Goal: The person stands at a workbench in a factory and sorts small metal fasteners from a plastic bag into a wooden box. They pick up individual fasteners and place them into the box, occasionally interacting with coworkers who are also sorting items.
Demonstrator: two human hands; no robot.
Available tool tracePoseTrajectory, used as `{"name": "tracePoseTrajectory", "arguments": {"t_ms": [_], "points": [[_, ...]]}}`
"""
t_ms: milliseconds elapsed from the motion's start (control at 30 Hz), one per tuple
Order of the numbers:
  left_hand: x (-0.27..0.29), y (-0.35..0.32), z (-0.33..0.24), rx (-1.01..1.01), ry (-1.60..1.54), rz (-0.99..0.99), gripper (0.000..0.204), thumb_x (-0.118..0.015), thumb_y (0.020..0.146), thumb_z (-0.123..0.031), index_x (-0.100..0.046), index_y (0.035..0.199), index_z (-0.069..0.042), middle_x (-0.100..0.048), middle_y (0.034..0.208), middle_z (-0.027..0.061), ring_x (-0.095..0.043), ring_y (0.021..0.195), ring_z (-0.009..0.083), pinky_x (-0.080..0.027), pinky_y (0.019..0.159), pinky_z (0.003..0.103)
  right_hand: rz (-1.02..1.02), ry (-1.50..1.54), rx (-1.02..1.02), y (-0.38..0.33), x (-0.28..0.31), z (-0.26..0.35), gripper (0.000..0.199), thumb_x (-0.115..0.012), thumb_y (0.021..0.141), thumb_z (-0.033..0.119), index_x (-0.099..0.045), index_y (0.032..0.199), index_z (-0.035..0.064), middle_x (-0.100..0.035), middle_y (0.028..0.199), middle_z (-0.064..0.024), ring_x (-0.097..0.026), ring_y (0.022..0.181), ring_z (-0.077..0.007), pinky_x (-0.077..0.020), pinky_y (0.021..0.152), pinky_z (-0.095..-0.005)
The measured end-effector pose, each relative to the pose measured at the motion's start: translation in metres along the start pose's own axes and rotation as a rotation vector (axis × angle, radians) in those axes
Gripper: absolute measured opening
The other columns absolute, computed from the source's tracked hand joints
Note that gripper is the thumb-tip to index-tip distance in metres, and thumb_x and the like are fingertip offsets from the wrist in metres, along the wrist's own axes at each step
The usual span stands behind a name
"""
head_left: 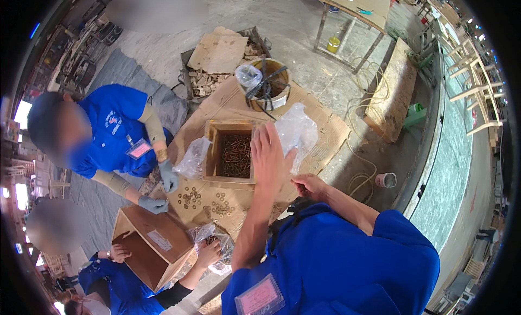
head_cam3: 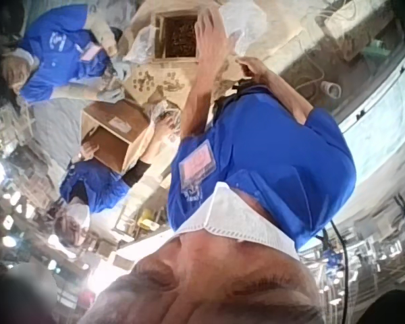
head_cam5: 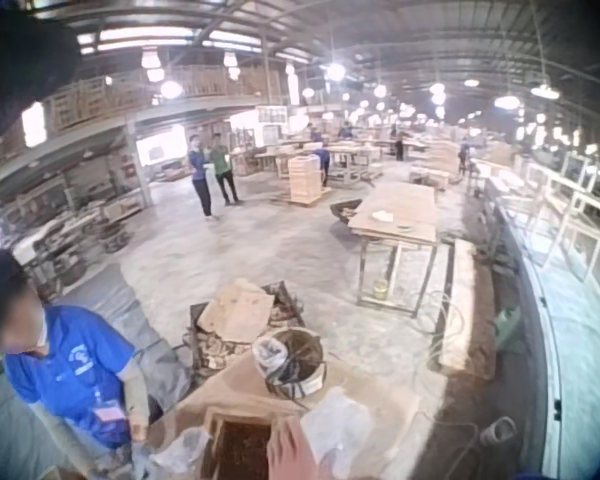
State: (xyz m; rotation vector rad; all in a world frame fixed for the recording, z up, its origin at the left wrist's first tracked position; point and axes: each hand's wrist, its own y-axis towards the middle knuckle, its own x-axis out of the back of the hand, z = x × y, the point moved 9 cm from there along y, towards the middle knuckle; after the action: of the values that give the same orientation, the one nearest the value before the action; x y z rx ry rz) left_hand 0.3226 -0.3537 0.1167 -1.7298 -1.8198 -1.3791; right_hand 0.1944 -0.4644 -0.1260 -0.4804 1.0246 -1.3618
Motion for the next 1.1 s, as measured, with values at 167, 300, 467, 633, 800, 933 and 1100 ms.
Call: {"name": "tracePoseTrajectory", "arguments": {"t_ms": [167,300,467,633,800,933,1100], "points": [[-0.106,0.028,0.037,0.152,-0.185,0.564,0.034,-0.068,0.083,-0.018,-0.065,0.113,-0.003,-0.068,0.087,0.0190,-0.067,0.085,0.0323,-0.051,0.079,0.042,-0.247,0.194,0.105,0.017,0.076,0.027,0.028,-0.061,0.096,0.036,-0.067,0.088,0.0100,-0.053,0.066,0.0044,-0.048,0.053,-0.0079,-0.0414,0.048,-0.0269],[-0.100,0.043,0.011,0.201,-0.457,0.669,0.024,-0.063,0.088,-0.014,-0.067,0.108,-0.003,-0.069,0.086,0.0126,-0.067,0.081,0.0191,-0.051,0.073,0.037,-0.138,0.410,0.238,0.032,0.118,0.048,0.053,-0.051,0.097,0.054,-0.062,0.109,0.0038,-0.047,0.067,0.0058,-0.047,0.057,-0.0087,-0.0426,0.054,-0.0258],[-0.081,0.053,-0.020,0.533,-1.063,0.684,0.024,-0.059,0.093,-0.016,-0.066,0.107,0.002,-0.070,0.089,0.0054,-0.066,0.080,0.0155,-0.051,0.071,0.032,0.102,0.611,0.218,0.051,0.100,0.079,0.074,-0.040,0.094,0.069,-0.059,0.115,0.0011,-0.047,0.071,0.0034,-0.047,0.062,-0.0097,-0.0439,0.057,-0.0253],[-0.011,0.078,-0.050,0.739,-1.687,0.407,0.030,-0.056,0.096,-0.020,-0.061,0.116,0.002,-0.068,0.102,0.0093,-0.066,0.086,0.0188,-0.055,0.077,0.033,0.371,0.633,0.321,0.033,0.009,0.134,0.079,-0.039,0.090,0.074,-0.060,0.118,0.0032,-0.064,0.096,-0.0040,-0.062,0.084,-0.0147,-0.0527,0.070,-0.0308],[0.076,0.111,-0.062,0.488,-2.026,0.204,0.037,-0.055,0.097,-0.024,-0.056,0.123,0.003,-0.065,0.112,0.0137,-0.066,0.095,0.0221,-0.057,0.083,0.036,0.614,0.535,0.526,0.009,-0.015,0.170,0.069,-0.045,0.092,0.064,-0.053,0.133,0.0095,-0.062,0.126,-0.0095,-0.062,0.111,-0.0229,-0.0529,0.090,-0.0434],[0.126,0.095,0.000,0.377,-1.955,0.044,0.041,-0.059,0.094,-0.020,-0.053,0.128,0.002,-0.064,0.116,0.0159,-0.066,0.099,0.0257,-0.057,0.085,0.038,0.893,0.630,0.470,-0.030,-0.076,0.187,0.066,-0.046,0.094,0.059,-0.046,0.141,0.0129,-0.059,0.131,-0.0084,-0.059,0.116,-0.0257,-0.0501,0.096,-0.0454],[0.169,0.028,0.081,0.492,-1.665,-0.246,0.048,-0.060,0.093,-0.021,-0.049,0.134,0.002,-0.063,0.121,0.0155,-0.064,0.103,0.0272,-0.054,0.090,0.040,0.811,0.330,0.390,-0.022,-0.085,0.132,0.061,-0.059,0.092,0.043,-0.043,0.142,0.0121,-0.056,0.133,-0.0085,-0.057,0.119,-0.0244,-0.0493,0.097,-0.0448]]}}
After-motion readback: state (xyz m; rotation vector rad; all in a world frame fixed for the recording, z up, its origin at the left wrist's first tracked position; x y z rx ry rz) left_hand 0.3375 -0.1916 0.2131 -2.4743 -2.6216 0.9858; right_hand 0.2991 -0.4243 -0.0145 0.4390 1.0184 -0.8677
